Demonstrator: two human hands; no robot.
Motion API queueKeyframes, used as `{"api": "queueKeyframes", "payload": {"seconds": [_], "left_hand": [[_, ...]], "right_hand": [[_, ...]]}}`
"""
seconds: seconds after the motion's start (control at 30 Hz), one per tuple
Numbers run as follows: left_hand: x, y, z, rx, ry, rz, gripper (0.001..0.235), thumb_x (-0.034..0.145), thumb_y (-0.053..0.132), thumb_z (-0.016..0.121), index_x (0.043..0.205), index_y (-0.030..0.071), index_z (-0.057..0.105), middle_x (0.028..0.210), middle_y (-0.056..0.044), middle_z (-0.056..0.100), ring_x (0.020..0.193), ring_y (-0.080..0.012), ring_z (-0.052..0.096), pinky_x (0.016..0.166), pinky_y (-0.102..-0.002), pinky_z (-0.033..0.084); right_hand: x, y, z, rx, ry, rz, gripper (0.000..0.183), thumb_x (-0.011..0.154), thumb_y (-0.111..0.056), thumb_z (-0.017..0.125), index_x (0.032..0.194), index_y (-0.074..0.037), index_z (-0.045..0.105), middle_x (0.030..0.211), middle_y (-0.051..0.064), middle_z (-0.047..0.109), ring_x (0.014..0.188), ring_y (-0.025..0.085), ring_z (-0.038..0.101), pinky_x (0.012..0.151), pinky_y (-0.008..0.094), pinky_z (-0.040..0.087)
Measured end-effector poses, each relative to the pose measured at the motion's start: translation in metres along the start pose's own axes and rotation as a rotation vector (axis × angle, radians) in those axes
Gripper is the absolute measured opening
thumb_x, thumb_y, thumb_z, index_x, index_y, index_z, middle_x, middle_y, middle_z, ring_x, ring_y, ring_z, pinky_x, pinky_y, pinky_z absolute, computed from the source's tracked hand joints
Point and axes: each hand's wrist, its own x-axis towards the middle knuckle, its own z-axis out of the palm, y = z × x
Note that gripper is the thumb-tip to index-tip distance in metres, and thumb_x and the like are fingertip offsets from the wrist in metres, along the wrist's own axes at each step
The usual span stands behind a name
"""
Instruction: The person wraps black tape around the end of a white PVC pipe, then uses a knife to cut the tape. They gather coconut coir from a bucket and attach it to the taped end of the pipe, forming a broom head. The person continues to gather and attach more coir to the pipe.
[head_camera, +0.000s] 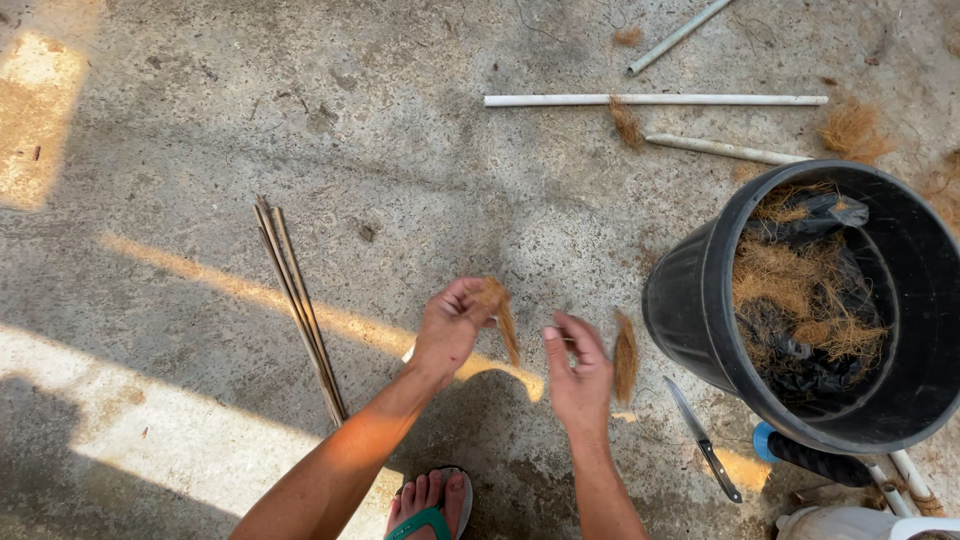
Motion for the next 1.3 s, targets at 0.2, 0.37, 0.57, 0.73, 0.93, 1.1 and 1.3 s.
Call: {"api": "queueKeyframes", "payload": {"seconds": [0.2,0.37,0.57,0.73,0.93,1.1,1.3], "left_hand": [[-0.021,-0.005,0.012,0.191,-0.168,0.123,0.019,0.101,0.013,0.062,0.115,0.003,0.069,0.098,-0.003,0.075,0.087,-0.0079,0.067,0.078,-0.026,0.057],[-0.029,-0.007,0.016,0.344,-0.180,0.073,0.019,0.099,0.013,0.064,0.114,0.002,0.069,0.095,-0.003,0.074,0.080,-0.0074,0.064,0.070,-0.025,0.055],[-0.031,0.003,0.023,0.330,-0.278,0.026,0.027,0.099,0.010,0.061,0.124,0.003,0.068,0.099,0.000,0.075,0.080,-0.0053,0.064,0.070,-0.023,0.055],[-0.038,0.017,0.030,0.454,-0.232,0.020,0.041,0.095,0.005,0.059,0.135,0.011,0.066,0.108,-0.003,0.068,0.078,-0.0112,0.062,0.066,-0.026,0.053],[-0.045,0.005,0.025,0.224,-0.247,0.142,0.068,0.089,0.011,0.056,0.155,0.014,0.041,0.139,-0.016,0.055,0.125,-0.0251,0.055,0.101,-0.041,0.050],[-0.021,0.007,0.036,0.048,-0.203,0.205,0.072,0.103,0.049,0.030,0.164,0.012,0.023,0.164,-0.022,0.033,0.151,-0.0370,0.035,0.122,-0.054,0.030],[-0.031,0.034,0.061,0.282,-0.257,0.372,0.095,0.097,0.074,0.015,0.164,0.008,0.001,0.173,-0.022,0.006,0.159,-0.0387,0.013,0.128,-0.053,0.012]], "right_hand": [[0.007,-0.017,0.014,0.176,-0.142,-0.129,0.036,0.092,-0.018,0.073,0.125,-0.003,0.070,0.111,0.010,0.074,0.096,0.019,0.071,0.080,0.032,0.061],[0.022,-0.002,0.002,0.574,-0.196,0.061,0.020,0.098,-0.012,0.068,0.114,0.000,0.072,0.099,0.004,0.075,0.090,0.015,0.065,0.082,0.030,0.054],[0.024,0.003,-0.003,0.950,-0.214,0.326,0.012,0.098,-0.015,0.067,0.108,-0.007,0.069,0.099,0.003,0.070,0.091,0.017,0.062,0.083,0.035,0.049],[0.016,-0.014,0.005,0.993,-0.078,0.299,0.014,0.099,-0.017,0.065,0.110,-0.009,0.066,0.105,0.004,0.070,0.103,0.019,0.062,0.094,0.038,0.049],[0.004,-0.014,0.023,0.854,0.012,0.066,0.019,0.106,-0.023,0.051,0.106,-0.007,0.061,0.107,0.012,0.073,0.101,0.023,0.068,0.089,0.040,0.056],[-0.023,-0.008,0.047,0.390,-0.058,-0.071,0.033,0.109,-0.027,0.052,0.124,0.000,0.064,0.131,0.019,0.070,0.106,0.032,0.061,0.091,0.049,0.052],[-0.044,-0.057,0.046,0.782,-0.297,-0.124,0.085,0.101,-0.064,0.015,0.164,-0.007,0.011,0.174,0.013,0.009,0.161,0.031,0.010,0.129,0.050,0.012]]}}
